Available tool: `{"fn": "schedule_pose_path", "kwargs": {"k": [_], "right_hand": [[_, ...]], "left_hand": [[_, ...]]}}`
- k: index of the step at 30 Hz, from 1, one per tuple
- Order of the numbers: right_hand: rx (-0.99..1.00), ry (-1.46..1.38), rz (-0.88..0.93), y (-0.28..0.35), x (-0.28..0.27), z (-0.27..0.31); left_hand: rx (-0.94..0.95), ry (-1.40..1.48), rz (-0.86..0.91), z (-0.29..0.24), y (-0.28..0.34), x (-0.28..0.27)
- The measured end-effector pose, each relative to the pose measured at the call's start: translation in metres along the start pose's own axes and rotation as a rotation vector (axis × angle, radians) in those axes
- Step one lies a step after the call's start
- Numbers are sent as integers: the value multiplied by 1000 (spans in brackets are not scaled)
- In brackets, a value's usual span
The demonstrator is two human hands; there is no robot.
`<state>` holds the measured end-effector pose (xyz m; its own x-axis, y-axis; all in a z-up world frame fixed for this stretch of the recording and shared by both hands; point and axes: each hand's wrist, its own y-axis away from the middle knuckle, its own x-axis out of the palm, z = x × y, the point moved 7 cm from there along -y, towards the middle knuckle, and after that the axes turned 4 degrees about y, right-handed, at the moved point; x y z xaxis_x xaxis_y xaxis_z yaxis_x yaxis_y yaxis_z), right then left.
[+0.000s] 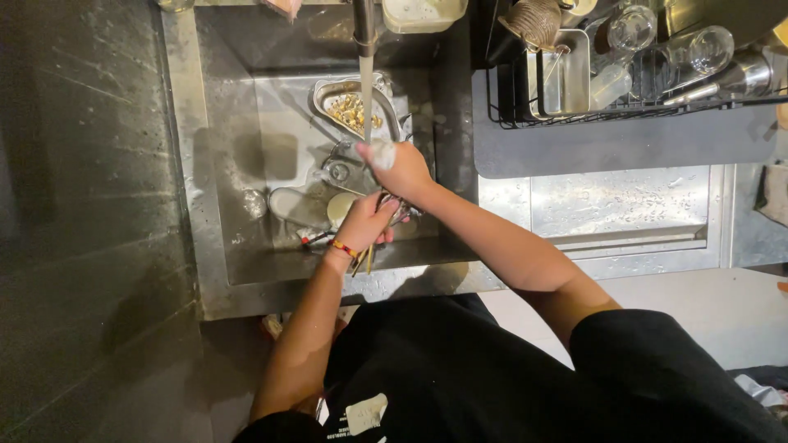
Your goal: Wash various kitchen utensils and equipment in a sink.
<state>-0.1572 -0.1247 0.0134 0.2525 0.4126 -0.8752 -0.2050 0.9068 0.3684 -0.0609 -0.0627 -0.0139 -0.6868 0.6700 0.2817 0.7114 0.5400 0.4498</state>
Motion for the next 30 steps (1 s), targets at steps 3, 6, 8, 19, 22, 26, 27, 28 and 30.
{"fn": "schedule_pose_path", "kwargs": {"k": [3,6,8,19,22,26,27,28,30], "right_hand": [[434,-931,-314,-20,62,-68],[543,-1638,-352,-24,78,-94],[862,-2160,-86,3,46,-67],[-30,-636,55,31,-9,-1],[123,-320,-17,32,-9,5],[433,-387,-63,15,59,-35],[434,-387,-62,7,76,-47],[483,-679,-205,0,89,-63],[529,-974,-344,-3,92,-77]], "left_hand": [[5,-34,-105,2,7,2],[-31,-56,-147,5,14,-6],[-47,-21,-83,5,20,-12],[31,-183,-118,-18,16,-8],[-5,-46,-146,-3,11,5],[-132,67,-189,28,3,6],[-133,68,-189,25,4,5],[-161,72,-177,25,5,3],[-195,77,-166,27,10,-1]]}}
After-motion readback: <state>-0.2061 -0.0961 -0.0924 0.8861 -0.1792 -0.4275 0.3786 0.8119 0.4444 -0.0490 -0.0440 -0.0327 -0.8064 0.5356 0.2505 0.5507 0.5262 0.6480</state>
